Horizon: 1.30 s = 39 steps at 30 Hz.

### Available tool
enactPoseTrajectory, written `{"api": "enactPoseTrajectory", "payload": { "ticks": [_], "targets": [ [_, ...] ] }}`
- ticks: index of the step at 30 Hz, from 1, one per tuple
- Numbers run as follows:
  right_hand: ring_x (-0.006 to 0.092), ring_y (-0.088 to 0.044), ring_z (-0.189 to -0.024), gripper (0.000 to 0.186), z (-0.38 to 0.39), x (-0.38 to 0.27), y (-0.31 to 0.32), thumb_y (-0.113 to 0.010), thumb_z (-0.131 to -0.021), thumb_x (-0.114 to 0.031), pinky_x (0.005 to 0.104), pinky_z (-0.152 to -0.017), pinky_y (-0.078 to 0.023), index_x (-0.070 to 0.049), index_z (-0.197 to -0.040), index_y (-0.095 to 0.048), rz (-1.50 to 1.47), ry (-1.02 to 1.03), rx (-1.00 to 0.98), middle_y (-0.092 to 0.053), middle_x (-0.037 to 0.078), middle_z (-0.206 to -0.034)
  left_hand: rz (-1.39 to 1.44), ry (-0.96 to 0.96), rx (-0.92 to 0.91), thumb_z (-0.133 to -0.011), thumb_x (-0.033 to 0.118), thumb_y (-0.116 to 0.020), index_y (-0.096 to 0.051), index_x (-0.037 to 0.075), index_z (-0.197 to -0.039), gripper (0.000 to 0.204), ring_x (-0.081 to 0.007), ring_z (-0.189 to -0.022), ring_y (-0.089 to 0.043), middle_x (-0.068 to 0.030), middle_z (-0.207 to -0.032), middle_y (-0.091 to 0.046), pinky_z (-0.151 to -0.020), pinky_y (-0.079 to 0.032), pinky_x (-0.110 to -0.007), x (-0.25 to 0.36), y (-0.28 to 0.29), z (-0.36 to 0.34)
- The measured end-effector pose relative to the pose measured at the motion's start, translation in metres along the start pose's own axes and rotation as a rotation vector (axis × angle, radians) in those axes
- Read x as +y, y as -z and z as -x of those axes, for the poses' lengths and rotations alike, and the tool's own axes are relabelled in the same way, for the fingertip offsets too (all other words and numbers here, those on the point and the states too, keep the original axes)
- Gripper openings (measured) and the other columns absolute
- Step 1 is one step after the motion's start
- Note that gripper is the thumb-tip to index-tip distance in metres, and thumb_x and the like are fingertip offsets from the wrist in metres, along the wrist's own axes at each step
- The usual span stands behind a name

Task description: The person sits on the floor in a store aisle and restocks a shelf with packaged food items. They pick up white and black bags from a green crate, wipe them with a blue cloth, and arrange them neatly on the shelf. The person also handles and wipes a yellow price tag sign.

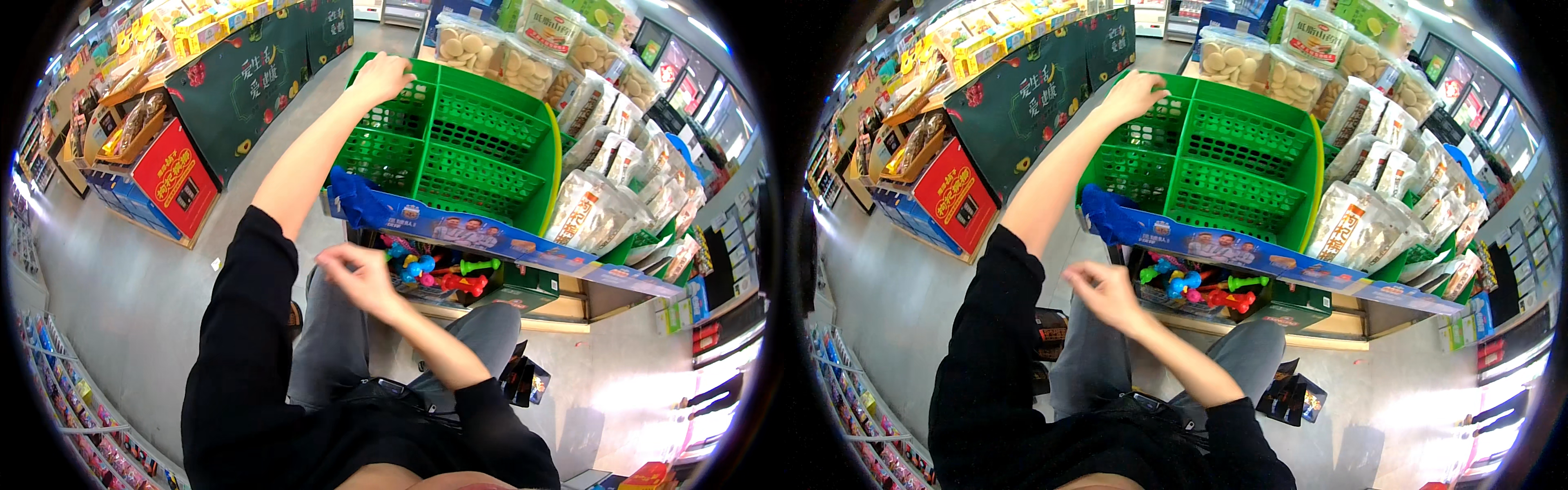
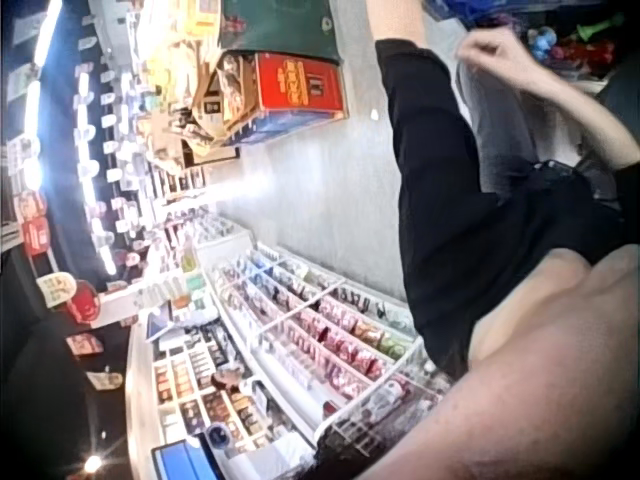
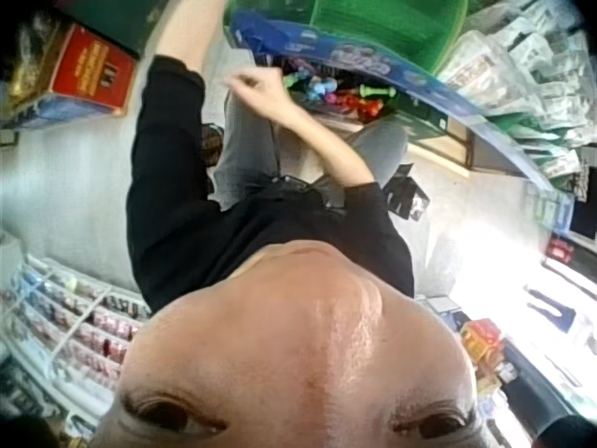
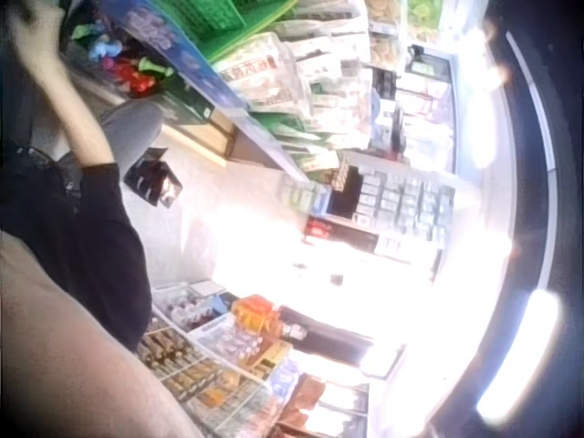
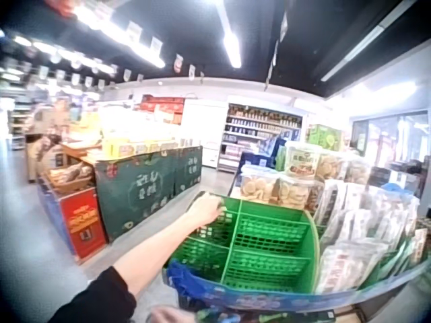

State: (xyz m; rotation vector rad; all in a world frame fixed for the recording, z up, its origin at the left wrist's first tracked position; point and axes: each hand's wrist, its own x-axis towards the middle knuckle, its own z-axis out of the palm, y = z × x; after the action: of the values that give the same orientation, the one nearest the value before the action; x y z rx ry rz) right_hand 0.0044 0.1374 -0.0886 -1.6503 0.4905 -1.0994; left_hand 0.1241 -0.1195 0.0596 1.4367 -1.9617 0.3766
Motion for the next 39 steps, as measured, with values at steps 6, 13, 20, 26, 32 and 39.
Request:
{"api": "enactPoseTrajectory", "payload": {
  "ticks": [6,13,20,26,32,39],
  "targets": [
    [0.0044,-0.054,-0.060,0.013,-0.011,-0.052,0.093,-0.062,-0.089,-0.011,0.0194,-0.054,-0.043,0.001,-0.088,-0.067,-0.049,-0.036,0.301,-0.062,0.001,-0.069,0.118,0.032,-0.005,-0.083,0.016,-0.056,-0.069,0.006,-0.086,0.017,-0.0327,-0.093,-0.063,-0.0175,-0.091,-0.067,-0.082,-0.049,-0.043,-0.011,-0.013,-0.021],
    [0.0033,-0.052,-0.056,0.017,-0.004,-0.048,0.110,-0.061,-0.090,-0.016,0.0174,-0.051,-0.040,0.000,-0.088,-0.067,-0.148,-0.077,0.398,-0.059,-0.001,-0.063,0.172,0.236,-0.335,-0.085,0.027,-0.062,-0.071,0.002,-0.089,0.027,-0.0253,-0.082,-0.063,-0.0138,-0.083,-0.068,-0.073,-0.048,-0.038,0.011,0.004,-0.021],
    [0.0036,-0.052,-0.056,0.017,0.002,-0.048,0.110,-0.061,-0.090,-0.014,0.0190,-0.052,-0.042,0.001,-0.088,-0.067,-0.123,-0.107,0.304,-0.060,0.000,-0.064,0.521,0.492,0.085,-0.080,0.026,-0.068,-0.072,0.007,-0.090,0.023,-0.0132,-0.056,-0.058,-0.0070,-0.070,-0.066,-0.049,-0.043,-0.028,-0.039,-0.002,-0.044],
    [0.0077,-0.056,-0.068,0.022,-0.001,-0.056,0.153,-0.055,-0.094,-0.017,0.0217,-0.064,-0.045,0.002,-0.096,-0.065,-0.055,-0.020,0.423,-0.062,0.003,-0.074,0.610,-0.106,0.679,-0.082,0.006,-0.064,-0.068,0.003,-0.093,0.012,-0.0204,-0.079,-0.066,-0.0115,-0.091,-0.068,-0.070,-0.051,-0.030,0.078,0.049,0.038],
    [0.0125,-0.056,-0.097,0.050,-0.003,-0.071,0.155,-0.057,-0.092,-0.031,0.0256,-0.079,-0.046,0.005,-0.126,-0.047,-0.208,0.026,0.455,-0.060,0.010,-0.107,0.569,-0.183,0.455,-0.071,-0.005,-0.070,-0.067,0.001,-0.099,0.029,-0.0263,-0.088,-0.066,-0.0132,-0.100,-0.066,-0.078,-0.053,-0.033,0.155,0.040,0.199],
    [-0.0011,-0.049,-0.060,0.016,0.004,-0.063,0.169,-0.060,-0.091,-0.013,0.0144,-0.050,-0.035,0.000,-0.081,-0.060,-0.139,-0.112,0.521,-0.061,-0.001,-0.074,0.728,-0.030,0.472,-0.069,0.004,-0.075,-0.065,-0.001,-0.101,0.035,-0.0239,-0.088,-0.063,-0.0142,-0.105,-0.063,-0.071,-0.053,-0.030,0.163,0.031,0.245]
  ]
}}
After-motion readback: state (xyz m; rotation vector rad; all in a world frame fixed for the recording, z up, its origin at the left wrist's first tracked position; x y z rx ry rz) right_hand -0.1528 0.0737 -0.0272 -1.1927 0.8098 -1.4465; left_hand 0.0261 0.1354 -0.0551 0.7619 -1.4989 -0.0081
